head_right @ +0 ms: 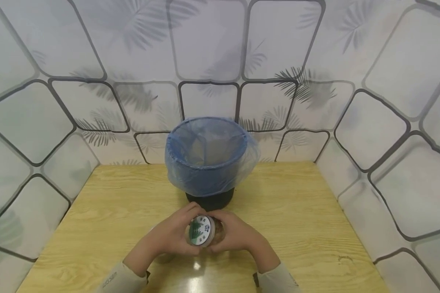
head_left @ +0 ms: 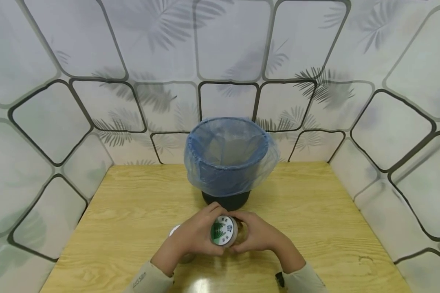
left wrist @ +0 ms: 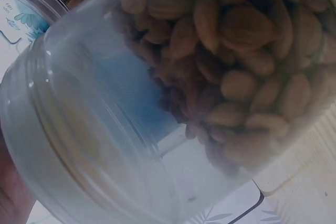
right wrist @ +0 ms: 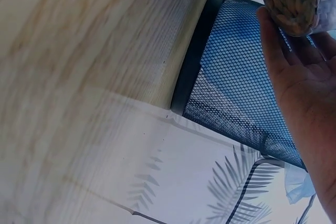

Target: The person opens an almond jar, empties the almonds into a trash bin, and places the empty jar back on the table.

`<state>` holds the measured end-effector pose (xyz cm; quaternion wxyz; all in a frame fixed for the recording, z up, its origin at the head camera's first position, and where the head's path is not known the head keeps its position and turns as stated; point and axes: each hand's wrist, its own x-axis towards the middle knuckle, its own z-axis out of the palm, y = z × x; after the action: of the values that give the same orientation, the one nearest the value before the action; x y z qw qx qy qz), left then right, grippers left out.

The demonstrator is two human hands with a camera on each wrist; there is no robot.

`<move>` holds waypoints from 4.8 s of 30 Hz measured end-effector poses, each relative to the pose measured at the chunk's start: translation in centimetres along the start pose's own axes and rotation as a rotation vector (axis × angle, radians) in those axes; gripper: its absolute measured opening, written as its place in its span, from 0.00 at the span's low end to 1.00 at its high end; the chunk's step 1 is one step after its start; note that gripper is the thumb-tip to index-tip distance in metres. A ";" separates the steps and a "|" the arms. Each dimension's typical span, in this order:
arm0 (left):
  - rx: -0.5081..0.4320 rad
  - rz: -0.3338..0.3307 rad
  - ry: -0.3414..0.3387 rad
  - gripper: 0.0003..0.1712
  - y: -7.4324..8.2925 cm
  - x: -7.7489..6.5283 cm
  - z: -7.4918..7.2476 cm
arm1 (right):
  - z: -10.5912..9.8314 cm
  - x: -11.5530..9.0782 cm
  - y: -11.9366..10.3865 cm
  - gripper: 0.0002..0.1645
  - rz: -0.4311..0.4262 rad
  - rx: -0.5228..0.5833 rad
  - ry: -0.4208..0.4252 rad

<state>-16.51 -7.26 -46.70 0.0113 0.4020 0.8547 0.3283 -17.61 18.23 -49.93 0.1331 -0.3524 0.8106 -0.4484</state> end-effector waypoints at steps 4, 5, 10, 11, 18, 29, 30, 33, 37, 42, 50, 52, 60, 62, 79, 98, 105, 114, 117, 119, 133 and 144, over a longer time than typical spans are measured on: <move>-0.009 -0.018 0.001 0.46 0.0 -0.1 -0.1 | 0.0 0.0 0.1 0.52 0.012 0.017 -0.004; -0.012 -0.021 0.003 0.46 -0.1 -0.2 -0.1 | 0.1 0.0 0.1 0.52 0.018 0.021 -0.004; -0.046 -0.018 0.023 0.45 -0.3 -0.3 0.0 | 0.1 0.0 0.0 0.51 0.026 0.020 0.004; -0.053 -0.017 0.025 0.44 -0.4 -0.4 0.0 | 0.1 0.0 0.0 0.52 0.026 0.020 0.005; -0.086 -0.025 0.009 0.43 -0.4 -0.7 -0.1 | 0.2 -0.3 0.1 0.52 0.010 0.036 0.009; -0.104 -0.023 0.017 0.43 -0.6 -0.9 -0.3 | 0.3 -0.2 -0.1 0.51 0.020 0.019 0.032; -0.104 -0.022 0.018 0.43 -0.6 -1.0 -0.3 | 0.3 -0.2 -0.2 0.51 0.019 0.017 0.032; -0.100 -0.019 0.019 0.43 -0.6 -0.8 -0.3 | 0.2 -0.2 -0.2 0.51 0.021 -0.002 0.042; -0.101 -0.024 0.024 0.43 -0.7 -0.6 -0.3 | 0.2 -0.3 -0.1 0.51 0.027 -0.024 0.060; -0.101 -0.036 0.027 0.41 -0.6 -0.4 -0.2 | 0.2 -0.6 -0.2 0.50 0.025 -0.029 0.085; -0.110 -0.064 0.035 0.37 -0.2 0.0 0.0 | 0.2 -1.0 -0.3 0.50 0.002 -0.064 0.117; -0.126 -0.076 0.041 0.36 -0.1 0.0 0.0 | 0.2 -1.0 -0.3 0.49 -0.006 -0.069 0.128; -0.163 -0.104 0.071 0.36 0.2 0.1 0.4 | -0.2 -1.2 -0.7 0.46 0.006 -0.056 0.150; -0.152 -0.109 0.074 0.37 0.3 0.1 0.7 | -0.2 -1.3 -0.5 0.46 0.007 -0.051 0.149; 0.020 0.035 0.136 0.50 0.7 0.0 1.0 | -0.3 -1.6 0.1 0.48 -0.013 -0.058 0.151; -0.030 0.043 0.017 0.53 0.9 -0.2 1.1 | -0.1 -1.6 0.0 0.46 -0.019 -0.037 0.141; -0.055 -0.009 0.010 0.50 0.9 -0.1 1.0 | -0.1 -1.7 -0.1 0.47 -0.020 -0.037 0.142; -0.076 -0.065 0.042 0.47 0.9 -0.1 1.0 | -0.2 -1.5 -0.4 0.48 0.004 -0.054 0.144; -0.084 -0.080 0.050 0.46 0.9 -0.1 1.0 | -0.3 -1.5 -0.4 0.48 0.010 -0.050 0.142; -0.085 -0.083 0.058 0.45 1.0 0.0 1.0 | -0.2 -1.5 -0.4 0.48 0.013 -0.053 0.142; -0.076 -0.147 0.087 0.42 0.7 0.0 1.4 | -0.2 -1.4 -0.2 0.47 0.016 -0.064 0.149; -0.064 -0.175 0.134 0.32 0.7 0.2 1.6 | -0.1 -1.5 -0.4 0.47 0.013 -0.044 0.146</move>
<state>-15.76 -5.93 -47.48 -0.0043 0.3026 0.8743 0.3795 -16.46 19.20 -49.68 0.0689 -0.3165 0.8300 -0.4541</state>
